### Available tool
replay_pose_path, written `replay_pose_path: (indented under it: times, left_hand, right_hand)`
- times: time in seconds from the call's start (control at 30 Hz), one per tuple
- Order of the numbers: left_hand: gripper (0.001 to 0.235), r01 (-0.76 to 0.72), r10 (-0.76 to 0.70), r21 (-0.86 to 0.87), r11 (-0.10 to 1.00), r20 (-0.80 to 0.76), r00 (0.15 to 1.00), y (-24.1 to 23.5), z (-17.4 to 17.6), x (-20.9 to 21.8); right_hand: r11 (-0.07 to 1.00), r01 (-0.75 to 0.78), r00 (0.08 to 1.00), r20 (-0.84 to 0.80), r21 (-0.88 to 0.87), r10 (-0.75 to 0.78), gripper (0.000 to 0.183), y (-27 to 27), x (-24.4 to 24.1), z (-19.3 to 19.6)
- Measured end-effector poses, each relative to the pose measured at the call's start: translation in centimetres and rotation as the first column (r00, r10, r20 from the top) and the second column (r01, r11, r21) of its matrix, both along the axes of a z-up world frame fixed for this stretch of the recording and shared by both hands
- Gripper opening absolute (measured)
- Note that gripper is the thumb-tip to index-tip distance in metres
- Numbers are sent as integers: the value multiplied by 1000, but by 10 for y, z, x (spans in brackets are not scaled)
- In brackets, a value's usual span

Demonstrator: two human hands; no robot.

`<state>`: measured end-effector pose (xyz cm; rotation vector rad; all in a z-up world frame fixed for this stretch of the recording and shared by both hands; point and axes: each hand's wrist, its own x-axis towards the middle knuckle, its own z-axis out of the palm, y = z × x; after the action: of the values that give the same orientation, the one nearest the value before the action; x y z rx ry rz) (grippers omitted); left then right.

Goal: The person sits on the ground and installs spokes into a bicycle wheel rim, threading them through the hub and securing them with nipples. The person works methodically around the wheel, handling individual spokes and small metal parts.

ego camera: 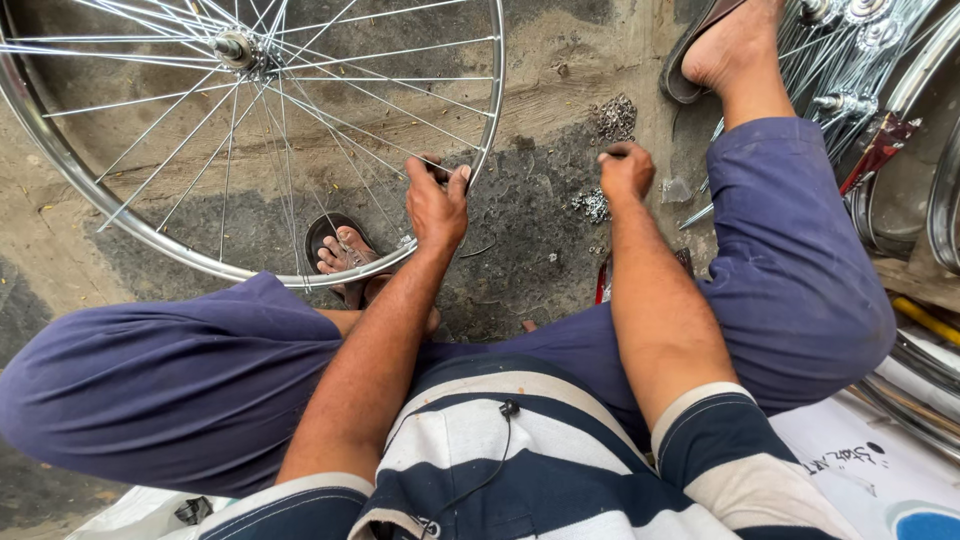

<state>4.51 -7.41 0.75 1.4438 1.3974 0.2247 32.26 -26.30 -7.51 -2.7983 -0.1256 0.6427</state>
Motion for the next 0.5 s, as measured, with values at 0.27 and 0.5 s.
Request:
replay_pose_path:
  times: [0.27,0.5]
  left_hand:
    - [46,7,-6,10,1000,-89,996,2,5,3]
    - [43,3,-2,-64,998,28,1000,4,5,5]
  right_hand:
    - [992,-72,991,119,104,60,19,16,8,11]
    - [987,-80,989,134,136,62,16,28,8,17]
